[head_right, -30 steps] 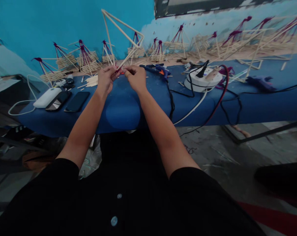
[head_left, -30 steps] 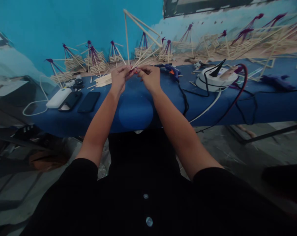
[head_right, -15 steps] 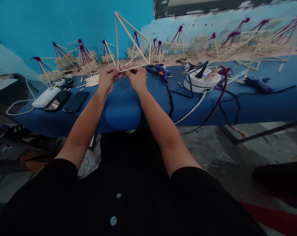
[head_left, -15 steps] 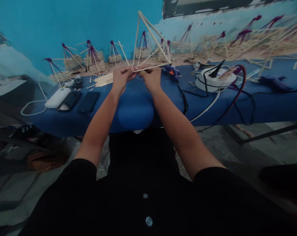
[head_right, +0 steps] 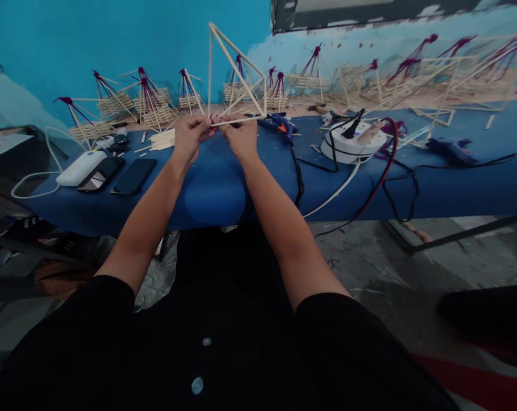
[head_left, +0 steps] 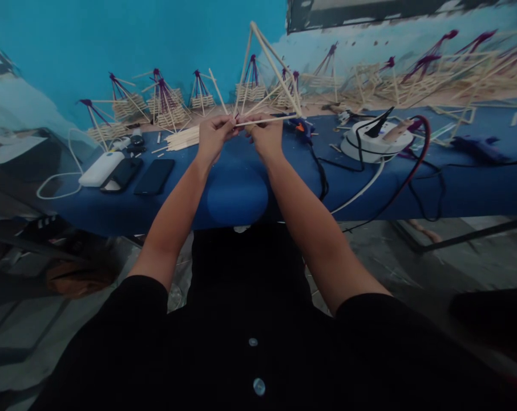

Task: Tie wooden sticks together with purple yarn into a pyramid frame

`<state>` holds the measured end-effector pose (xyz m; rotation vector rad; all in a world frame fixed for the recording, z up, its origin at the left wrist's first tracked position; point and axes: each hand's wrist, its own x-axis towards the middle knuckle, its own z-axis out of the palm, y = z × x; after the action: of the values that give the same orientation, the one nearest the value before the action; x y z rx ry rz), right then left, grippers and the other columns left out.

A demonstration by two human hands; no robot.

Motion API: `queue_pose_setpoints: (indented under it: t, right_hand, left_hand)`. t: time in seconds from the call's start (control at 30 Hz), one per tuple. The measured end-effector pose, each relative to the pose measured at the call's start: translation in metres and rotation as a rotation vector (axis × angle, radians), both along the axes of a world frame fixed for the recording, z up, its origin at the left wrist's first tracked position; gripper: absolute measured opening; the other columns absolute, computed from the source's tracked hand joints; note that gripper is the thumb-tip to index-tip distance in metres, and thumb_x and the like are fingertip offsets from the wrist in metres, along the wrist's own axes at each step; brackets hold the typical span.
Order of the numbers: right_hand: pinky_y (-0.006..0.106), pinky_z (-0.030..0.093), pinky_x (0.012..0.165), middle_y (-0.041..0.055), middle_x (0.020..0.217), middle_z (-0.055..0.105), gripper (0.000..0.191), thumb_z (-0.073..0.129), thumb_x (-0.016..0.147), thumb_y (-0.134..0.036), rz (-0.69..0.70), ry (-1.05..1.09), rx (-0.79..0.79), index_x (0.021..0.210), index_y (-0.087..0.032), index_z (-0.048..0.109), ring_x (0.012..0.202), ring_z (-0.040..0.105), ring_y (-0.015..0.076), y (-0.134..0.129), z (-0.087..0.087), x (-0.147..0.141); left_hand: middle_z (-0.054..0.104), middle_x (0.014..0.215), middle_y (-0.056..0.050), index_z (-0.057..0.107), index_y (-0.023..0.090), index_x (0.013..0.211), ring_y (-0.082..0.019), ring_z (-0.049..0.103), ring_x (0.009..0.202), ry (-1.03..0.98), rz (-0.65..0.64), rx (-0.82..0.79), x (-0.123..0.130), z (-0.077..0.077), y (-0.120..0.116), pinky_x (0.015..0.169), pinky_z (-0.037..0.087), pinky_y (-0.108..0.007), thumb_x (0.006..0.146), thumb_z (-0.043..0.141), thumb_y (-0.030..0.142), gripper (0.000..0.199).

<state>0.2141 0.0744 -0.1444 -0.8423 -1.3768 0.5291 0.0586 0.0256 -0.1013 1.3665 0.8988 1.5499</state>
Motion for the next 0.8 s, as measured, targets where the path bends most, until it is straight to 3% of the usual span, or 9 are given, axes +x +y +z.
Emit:
queue_pose_setpoints:
  t: [0.3, 0.47, 0.6, 0.8]
  right_hand:
    - [0.041, 0.071, 0.091, 0.0048, 0.088, 0.081, 0.014, 0.089, 0.086, -0.034, -0.024, -0.018, 0.025, 0.085, -0.023, 0.080, 0.086, 0.080, 0.0221, -0.0011, 0.0037, -0.0014]
    - [0.049, 0.068, 0.111, 0.0080, 0.119, 0.085, 0.008, 0.088, 0.086, -0.029, -0.118, -0.201, 0.112, 0.092, -0.027, 0.083, 0.115, 0.081, 0.0297, -0.0051, 0.0034, -0.0014]
    - [0.049, 0.061, 0.125, 0.0054, 0.139, 0.082, 0.009, 0.085, 0.088, -0.022, -0.141, -0.325, 0.143, 0.093, -0.029, 0.084, 0.137, 0.075, 0.0302, -0.0076, 0.0032, 0.0011]
    - [0.051, 0.060, 0.125, 0.0064, 0.118, 0.087, 0.009, 0.087, 0.087, -0.022, -0.056, -0.269, 0.127, 0.084, -0.029, 0.083, 0.126, 0.080, 0.0297, -0.0053, 0.0038, -0.0008]
  left_hand:
    - [0.081, 0.082, -0.001, 0.077, 0.016, 0.080, -0.013, 0.083, 0.083, 0.034, 0.031, -0.003, 0.0012, -0.0002, 0.0003, 0.085, 0.065, -0.023, 0.094, 0.086, 0.013, 0.017]
    - [0.076, 0.073, 0.000, 0.074, 0.015, 0.077, -0.012, 0.080, 0.075, 0.051, 0.014, -0.059, -0.0007, -0.0014, 0.0020, 0.081, 0.065, -0.024, 0.096, 0.073, 0.007, 0.021]
    - [0.077, 0.072, -0.002, 0.073, 0.014, 0.074, -0.012, 0.078, 0.070, 0.056, -0.024, -0.114, -0.0033, -0.0024, 0.0042, 0.079, 0.064, -0.023, 0.091, 0.068, 0.003, 0.022]
    - [0.076, 0.067, 0.000, 0.074, 0.015, 0.075, -0.008, 0.074, 0.066, 0.041, -0.037, -0.150, -0.0020, 0.0000, 0.0003, 0.072, 0.061, -0.017, 0.090, 0.066, 0.002, 0.021]
